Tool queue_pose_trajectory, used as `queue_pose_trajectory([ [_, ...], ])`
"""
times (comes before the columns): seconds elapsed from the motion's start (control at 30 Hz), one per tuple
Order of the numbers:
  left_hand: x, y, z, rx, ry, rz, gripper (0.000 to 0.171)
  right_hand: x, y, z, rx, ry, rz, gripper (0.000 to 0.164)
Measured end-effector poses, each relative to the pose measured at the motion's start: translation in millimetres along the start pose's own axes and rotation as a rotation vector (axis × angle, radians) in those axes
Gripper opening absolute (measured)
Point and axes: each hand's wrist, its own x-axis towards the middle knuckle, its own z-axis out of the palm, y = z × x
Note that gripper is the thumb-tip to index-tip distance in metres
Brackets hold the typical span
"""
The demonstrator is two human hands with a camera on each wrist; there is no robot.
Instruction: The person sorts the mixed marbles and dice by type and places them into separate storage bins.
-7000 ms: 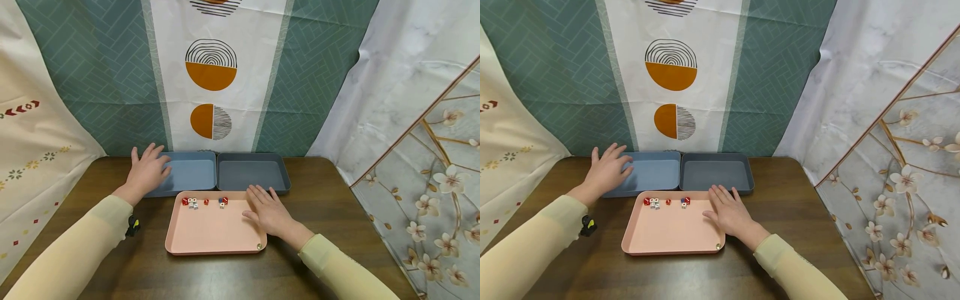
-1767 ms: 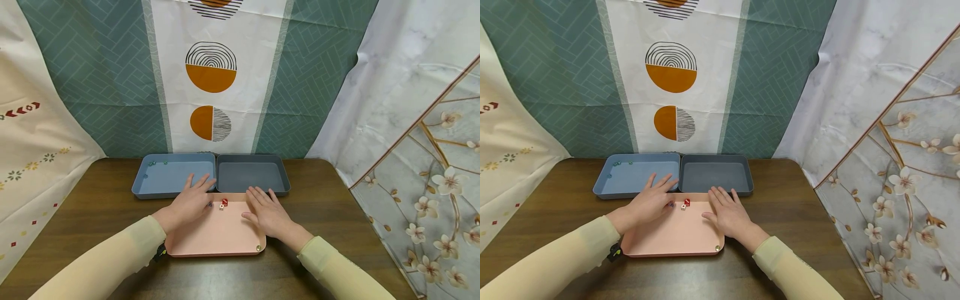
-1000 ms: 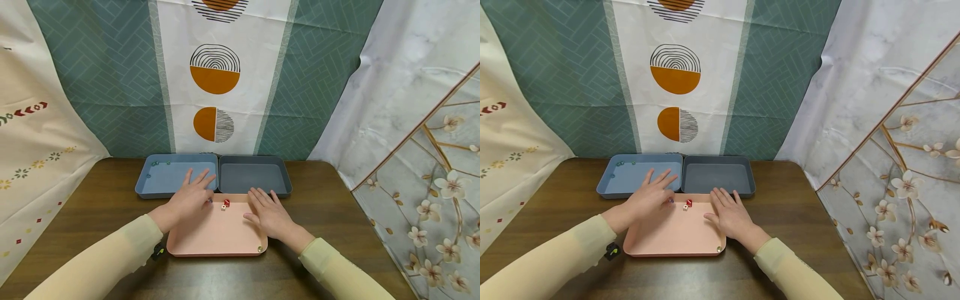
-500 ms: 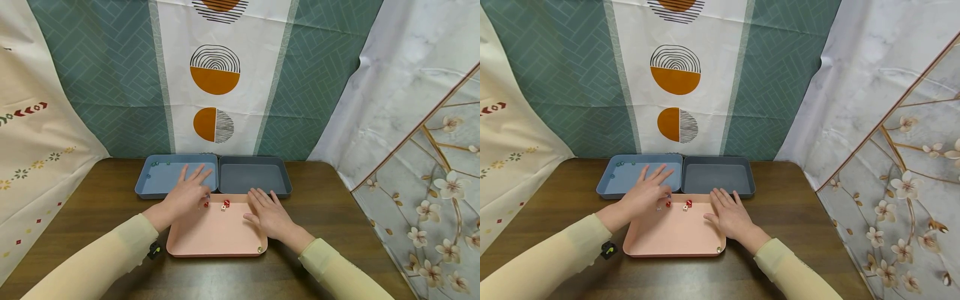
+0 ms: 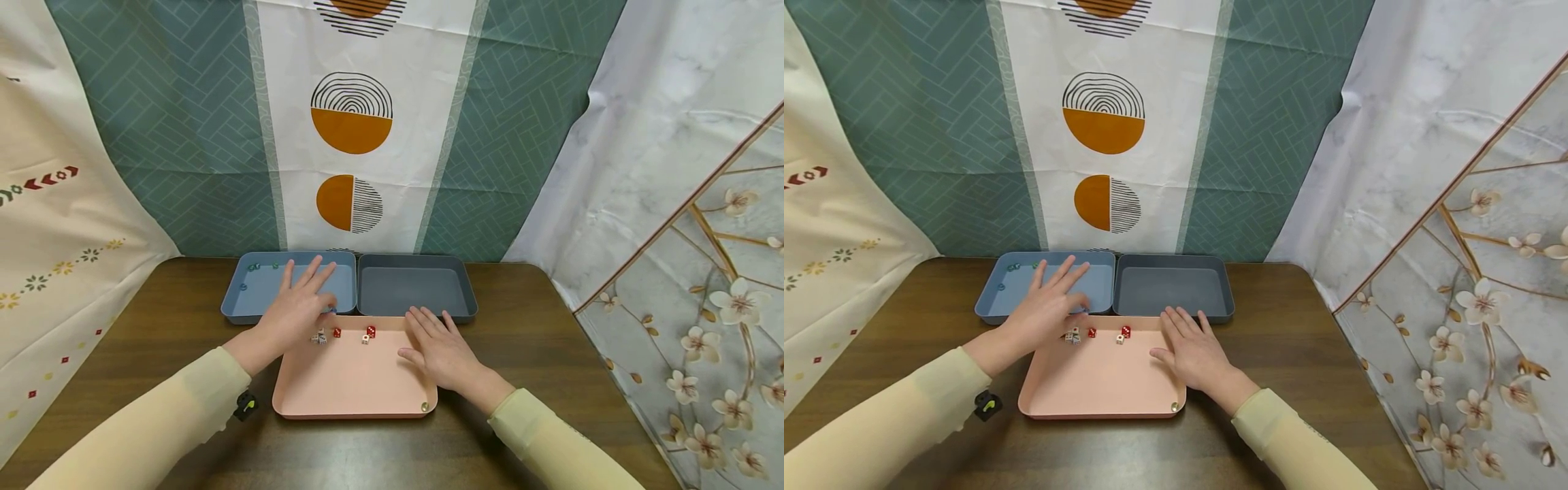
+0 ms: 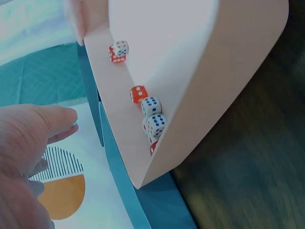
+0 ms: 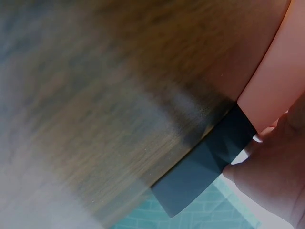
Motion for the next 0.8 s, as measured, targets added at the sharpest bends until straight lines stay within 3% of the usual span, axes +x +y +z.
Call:
queue_pose_trajectory([
  [0.3,-1.4,-11.6,-5.9,0.046,0.045,-0.015,0.011,-1,0,-1,0.006,-0.001,-0.008,0.084],
  [0.8,-5.3,-36.2,-8.7,0.041,0.071,-0.104,0.014,0,-1,-2,0.006,-0.006,-0.001,0.084],
])
